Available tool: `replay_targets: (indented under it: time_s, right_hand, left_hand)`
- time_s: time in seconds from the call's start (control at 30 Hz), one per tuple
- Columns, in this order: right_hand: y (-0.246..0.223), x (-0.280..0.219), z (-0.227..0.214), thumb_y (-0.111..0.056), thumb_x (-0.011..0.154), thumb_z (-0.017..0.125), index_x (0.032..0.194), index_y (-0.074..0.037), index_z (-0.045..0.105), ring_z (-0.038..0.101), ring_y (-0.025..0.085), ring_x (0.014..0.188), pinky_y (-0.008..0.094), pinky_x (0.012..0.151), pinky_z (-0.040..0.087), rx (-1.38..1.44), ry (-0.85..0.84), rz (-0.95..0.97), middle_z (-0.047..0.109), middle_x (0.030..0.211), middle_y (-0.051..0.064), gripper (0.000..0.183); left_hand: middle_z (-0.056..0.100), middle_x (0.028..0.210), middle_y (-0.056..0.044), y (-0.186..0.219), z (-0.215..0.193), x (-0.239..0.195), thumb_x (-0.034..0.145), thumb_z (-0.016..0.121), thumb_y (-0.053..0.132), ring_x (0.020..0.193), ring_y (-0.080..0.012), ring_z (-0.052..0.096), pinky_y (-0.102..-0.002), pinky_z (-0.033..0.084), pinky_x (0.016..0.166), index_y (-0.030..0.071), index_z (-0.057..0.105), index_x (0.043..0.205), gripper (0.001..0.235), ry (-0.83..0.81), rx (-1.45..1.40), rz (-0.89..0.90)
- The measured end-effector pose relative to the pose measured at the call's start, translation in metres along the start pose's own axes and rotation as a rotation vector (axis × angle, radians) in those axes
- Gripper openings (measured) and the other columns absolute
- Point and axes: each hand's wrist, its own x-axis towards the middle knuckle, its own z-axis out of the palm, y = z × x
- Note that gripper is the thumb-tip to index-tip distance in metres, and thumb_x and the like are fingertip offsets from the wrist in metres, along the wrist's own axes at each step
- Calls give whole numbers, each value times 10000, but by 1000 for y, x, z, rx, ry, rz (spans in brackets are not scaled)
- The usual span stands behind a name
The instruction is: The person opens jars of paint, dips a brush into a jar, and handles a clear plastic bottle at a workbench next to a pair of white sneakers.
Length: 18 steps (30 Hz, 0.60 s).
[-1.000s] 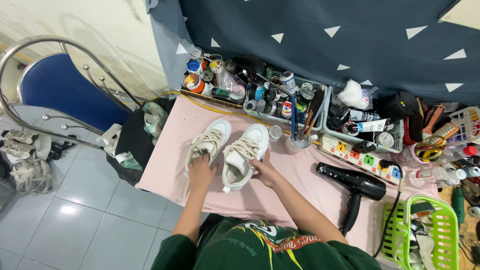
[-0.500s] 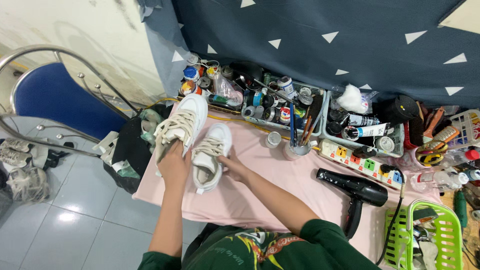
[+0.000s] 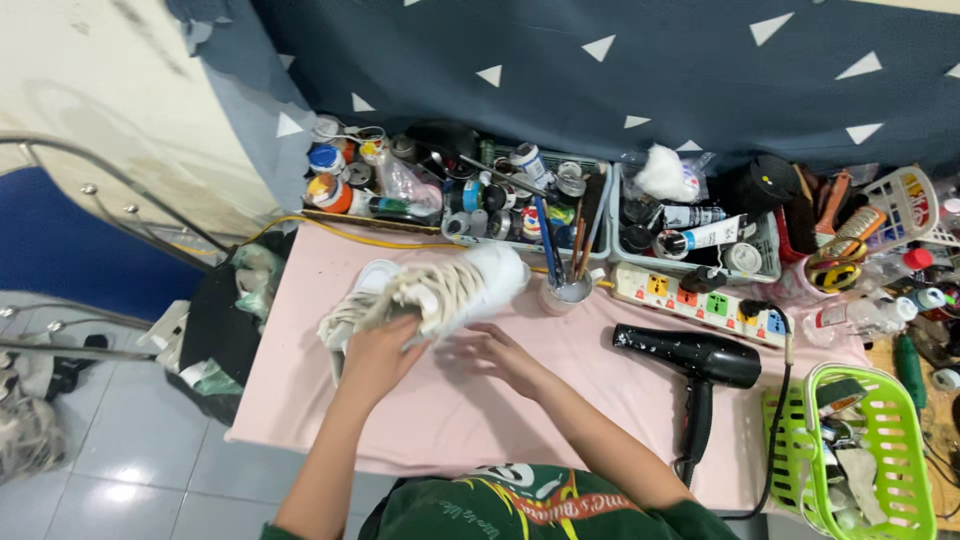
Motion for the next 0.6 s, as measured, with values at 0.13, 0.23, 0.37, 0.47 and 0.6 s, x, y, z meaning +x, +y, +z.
replay_targets:
  time_s: [0.13, 0.23, 0.37, 0.47, 0.6]
  right_hand:
    - [-9, -76, -36, -214, 870, 709, 1551, -195, 150, 542, 316, 1347, 547, 1025, 554, -87, -100, -161, 463, 1491, 145, 881]
    - [0, -100, -66, -221, 872, 732, 1572, -147, 183, 543, 321, 1324, 543, 970, 589, -148, 9, -155, 429, 1523, 160, 893]
    - [25, -105, -94, -284, 890, 626, 1571, -179, 222, 665, 391, 1122, 500, 760, 640, -79, 441, -70, 506, 1470, 156, 798]
    - [37, -114, -111, -277, 920, 581, 1565, -182, 285, 691, 377, 1045, 448, 691, 658, -107, 581, -116, 545, 1416, 169, 716]
    - [57, -118, -123, -153, 914, 676, 1508, -104, 359, 642, 285, 1174, 426, 740, 676, -262, 544, -339, 524, 1427, 154, 675]
  left_hand:
    - [748, 981, -58, 2, 12, -11, 853, 741, 310, 920, -306, 707, -438, 554, 763, 103, 724, 1001, 255, -223, -68, 170]
    - [740, 1007, -42, 9, 43, -4, 864, 749, 295, 939, -304, 697, -451, 538, 742, 97, 701, 989, 238, -408, -64, 240]
    - [728, 1066, -30, 7, 91, 0, 786, 774, 220, 962, -281, 697, -438, 537, 757, 103, 693, 1014, 269, -374, -108, 411]
    - [720, 1117, -18, 1, 130, -6, 732, 783, 192, 977, -258, 695, -423, 538, 797, 112, 696, 1044, 334, -325, -99, 547]
    - [714, 1138, 5, -3, 164, -9, 747, 793, 203, 980, -249, 689, -413, 534, 817, 128, 703, 1062, 336, -336, 10, 603]
